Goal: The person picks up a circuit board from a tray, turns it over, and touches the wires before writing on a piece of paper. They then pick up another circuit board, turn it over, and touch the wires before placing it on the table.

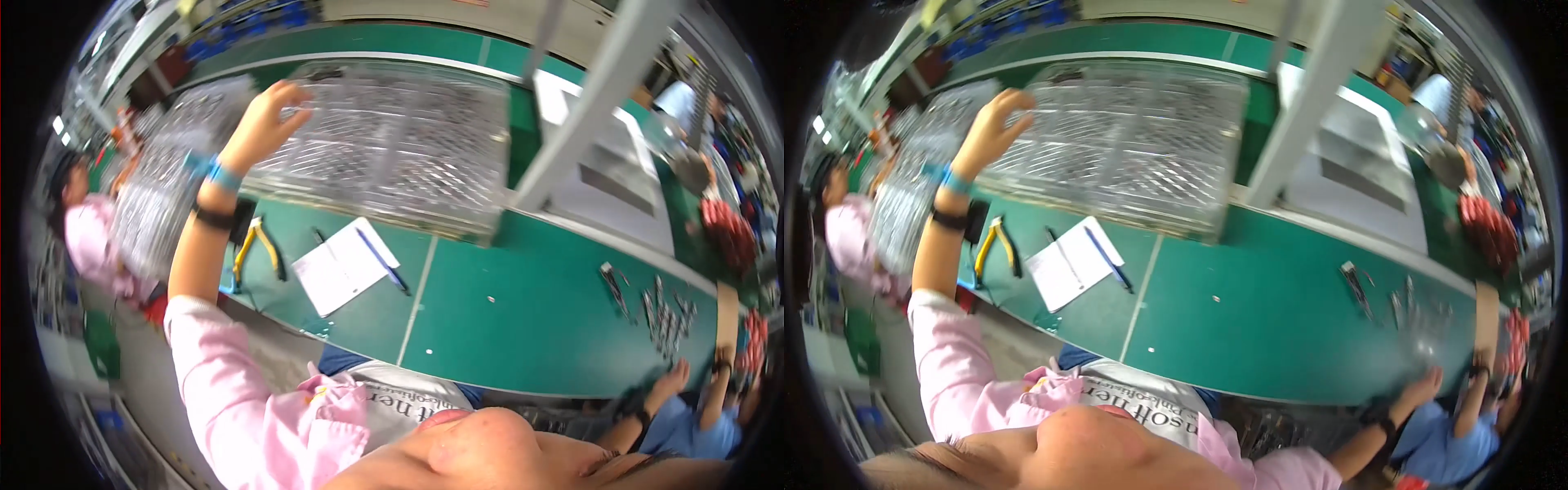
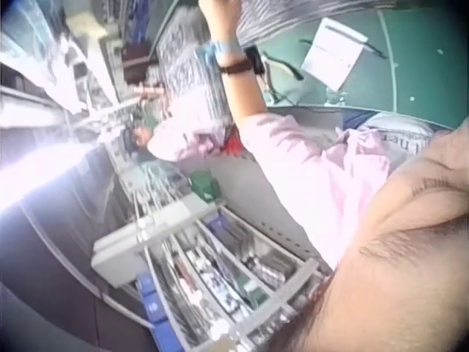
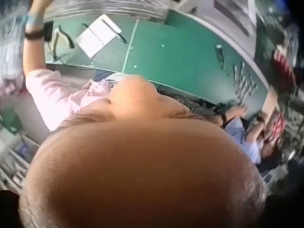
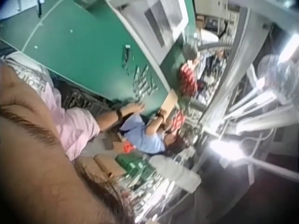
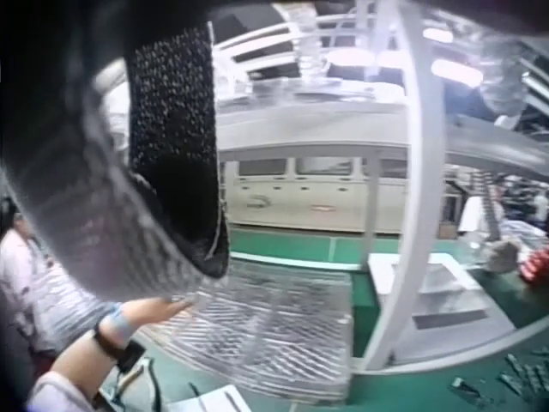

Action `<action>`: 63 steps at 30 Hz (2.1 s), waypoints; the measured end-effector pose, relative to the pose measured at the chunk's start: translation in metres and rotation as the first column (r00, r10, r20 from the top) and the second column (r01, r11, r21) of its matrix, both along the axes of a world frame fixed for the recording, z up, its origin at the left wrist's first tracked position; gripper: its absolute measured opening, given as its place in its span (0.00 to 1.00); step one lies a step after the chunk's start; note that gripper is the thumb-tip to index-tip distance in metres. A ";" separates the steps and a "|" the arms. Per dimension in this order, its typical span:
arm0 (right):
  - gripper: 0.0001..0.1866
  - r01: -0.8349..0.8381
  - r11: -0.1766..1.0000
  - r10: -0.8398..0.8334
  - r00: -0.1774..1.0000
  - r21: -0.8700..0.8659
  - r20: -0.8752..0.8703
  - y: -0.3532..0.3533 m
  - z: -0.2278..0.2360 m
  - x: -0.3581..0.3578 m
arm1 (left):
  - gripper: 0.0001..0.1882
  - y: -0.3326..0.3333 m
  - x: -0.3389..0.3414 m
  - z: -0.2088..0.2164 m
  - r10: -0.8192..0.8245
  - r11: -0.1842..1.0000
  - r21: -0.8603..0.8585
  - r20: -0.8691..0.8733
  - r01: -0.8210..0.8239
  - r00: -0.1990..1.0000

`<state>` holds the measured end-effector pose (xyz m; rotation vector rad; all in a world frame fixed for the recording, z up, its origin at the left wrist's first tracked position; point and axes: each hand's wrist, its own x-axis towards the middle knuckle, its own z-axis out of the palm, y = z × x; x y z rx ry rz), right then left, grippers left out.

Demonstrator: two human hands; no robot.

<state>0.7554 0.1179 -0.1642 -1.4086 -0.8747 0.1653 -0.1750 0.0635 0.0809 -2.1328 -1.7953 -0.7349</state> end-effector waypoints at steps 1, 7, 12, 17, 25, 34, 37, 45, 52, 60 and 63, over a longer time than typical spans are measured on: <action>0.12 -0.049 0.999 0.049 0.998 0.016 0.034 0.006 -0.007 0.014 | 0.12 0.013 -0.028 -0.004 0.104 0.994 -0.042 0.043 -0.102 0.994; 0.11 -0.061 0.992 0.079 0.982 -0.107 0.172 -0.007 0.008 -0.014 | 0.11 0.100 -0.152 -0.035 0.513 0.815 -0.209 -0.172 -0.540 0.841; 0.10 -0.078 0.990 0.064 0.991 -0.118 -0.119 0.001 0.015 -0.053 | 0.10 0.165 -0.193 -0.044 0.490 0.642 -0.297 -0.549 -0.706 0.677; 0.10 -0.088 0.991 0.085 0.996 -0.105 -0.038 -0.013 0.015 -0.046 | 0.15 0.230 -0.151 -0.058 0.390 0.764 -0.230 -0.580 -0.603 0.715; 0.09 -0.033 0.979 0.052 0.995 -0.202 0.090 -0.008 0.009 -0.034 | 0.16 0.256 -0.177 -0.082 0.267 0.828 -0.382 -0.376 -0.411 0.888; 0.09 0.008 0.976 0.007 0.998 -0.218 0.068 -0.010 0.006 -0.027 | 0.11 0.257 -0.148 -0.070 0.150 0.731 -0.446 -0.633 -0.516 0.759; 0.09 -0.008 0.978 0.033 0.993 -0.210 0.115 -0.012 0.004 -0.026 | 0.11 0.258 -0.161 -0.074 0.193 0.740 -0.448 -0.574 -0.503 0.796; 0.08 -0.042 0.988 0.047 0.998 -0.147 0.037 -0.004 0.014 -0.051 | 0.07 0.232 -0.191 -0.065 0.249 0.887 -0.258 -0.431 -0.383 0.867; 0.09 -0.054 0.991 0.050 0.998 -0.122 -0.039 -0.003 0.017 -0.057 | 0.08 0.175 -0.139 -0.013 0.089 0.995 -0.055 0.172 -0.080 0.981; 0.12 -0.233 0.969 0.245 0.934 0.077 -0.259 -0.004 0.066 -0.138 | 0.08 0.042 0.015 0.019 -0.157 0.934 -0.081 0.784 0.349 0.601; 0.12 -0.528 0.848 0.529 0.837 -0.051 0.137 -0.013 0.132 -0.267 | 0.08 0.007 0.080 0.022 -0.167 0.881 -0.171 0.759 0.440 0.630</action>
